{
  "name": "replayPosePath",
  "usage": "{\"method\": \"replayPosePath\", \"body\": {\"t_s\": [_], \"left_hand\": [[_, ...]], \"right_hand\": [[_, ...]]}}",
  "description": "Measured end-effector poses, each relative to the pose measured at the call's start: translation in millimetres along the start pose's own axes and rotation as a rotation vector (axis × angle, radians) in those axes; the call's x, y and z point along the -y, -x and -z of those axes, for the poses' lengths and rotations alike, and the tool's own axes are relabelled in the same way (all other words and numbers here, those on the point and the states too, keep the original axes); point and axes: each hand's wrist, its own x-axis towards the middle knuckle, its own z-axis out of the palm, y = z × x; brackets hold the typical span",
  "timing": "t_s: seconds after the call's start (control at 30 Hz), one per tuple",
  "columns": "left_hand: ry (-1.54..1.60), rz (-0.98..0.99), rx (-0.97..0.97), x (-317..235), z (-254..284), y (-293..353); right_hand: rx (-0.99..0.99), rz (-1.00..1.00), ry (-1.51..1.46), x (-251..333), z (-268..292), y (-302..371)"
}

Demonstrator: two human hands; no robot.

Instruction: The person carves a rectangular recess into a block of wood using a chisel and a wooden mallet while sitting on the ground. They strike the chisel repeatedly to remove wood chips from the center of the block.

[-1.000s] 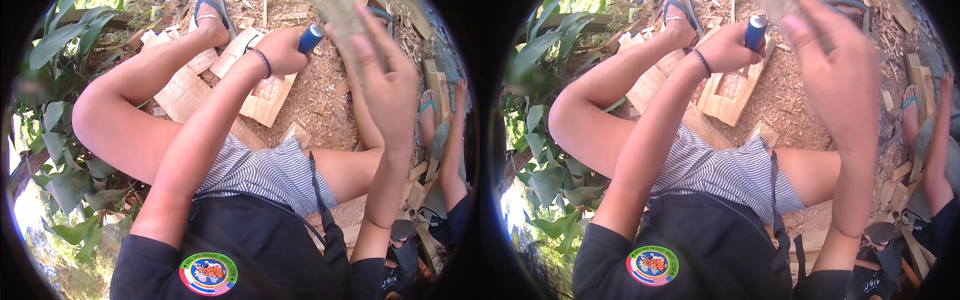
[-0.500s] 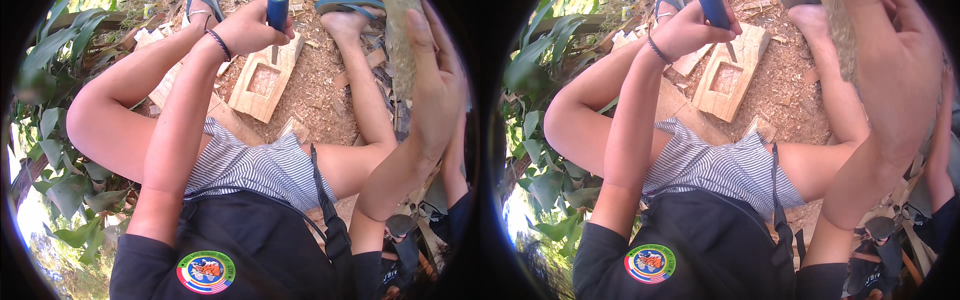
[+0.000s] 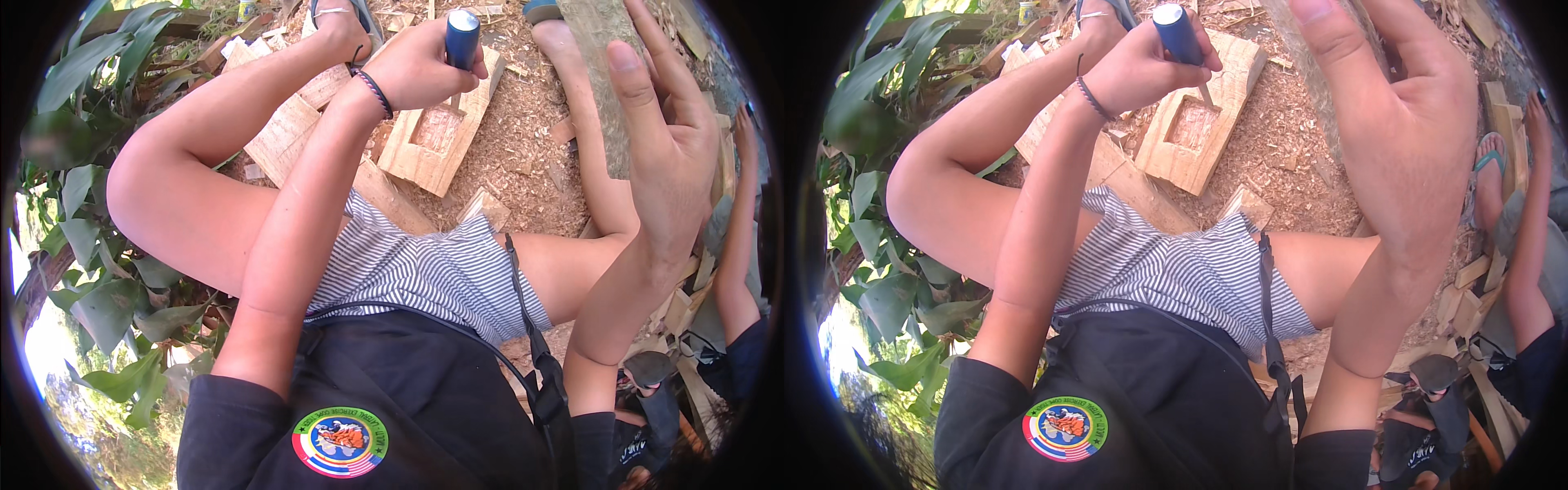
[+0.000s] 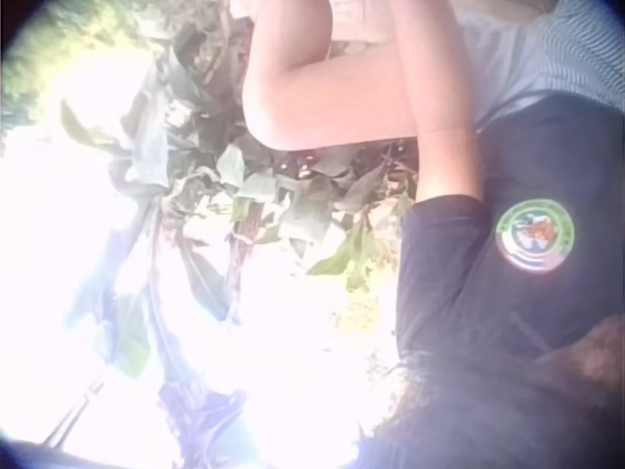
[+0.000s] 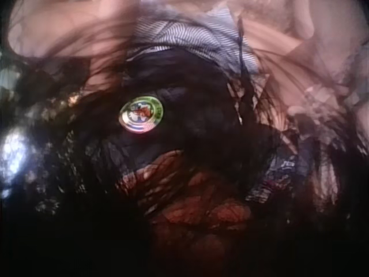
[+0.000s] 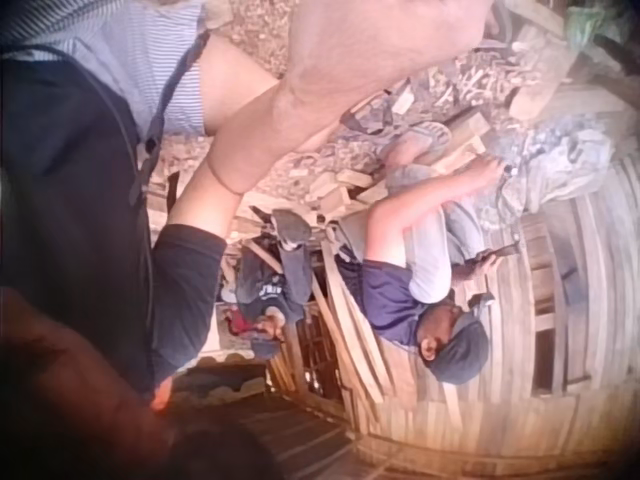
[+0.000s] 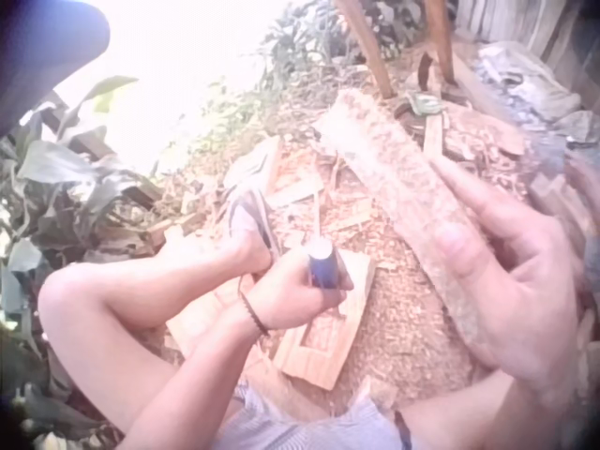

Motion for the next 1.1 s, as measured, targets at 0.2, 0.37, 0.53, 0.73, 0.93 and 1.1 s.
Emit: {"method": "replayPosePath", "body": {"t_s": [0.2, 0.37, 0.53, 0.73, 0.93, 1.1], "left_hand": [[0.128, 0.026, 0.034, 1, -5, 3], [0.13, -0.008, 0.082, -2, -8, 4], [-0.001, 0.029, 0.016, -5, -13, 4], [0.077, -0.029, 0.002, 2, -20, -2], [0.097, 0.012, 0.053, 7, -10, -20], [0.063, 0.177, 0.149, -6, 5, -41]], "right_hand": [[-0.086, 0.05, -0.022, -5, -2, 5], [-0.377, 0.405, -0.047, -9, -19, 7], [-0.002, 0.273, 0.663, -9, -25, 11], [-0.165, 0.035, 0.348, -5, -29, 14], [-0.203, -0.081, 0.293, -10, -31, 3], [-0.004, -0.093, 0.183, -37, -15, -18]]}}
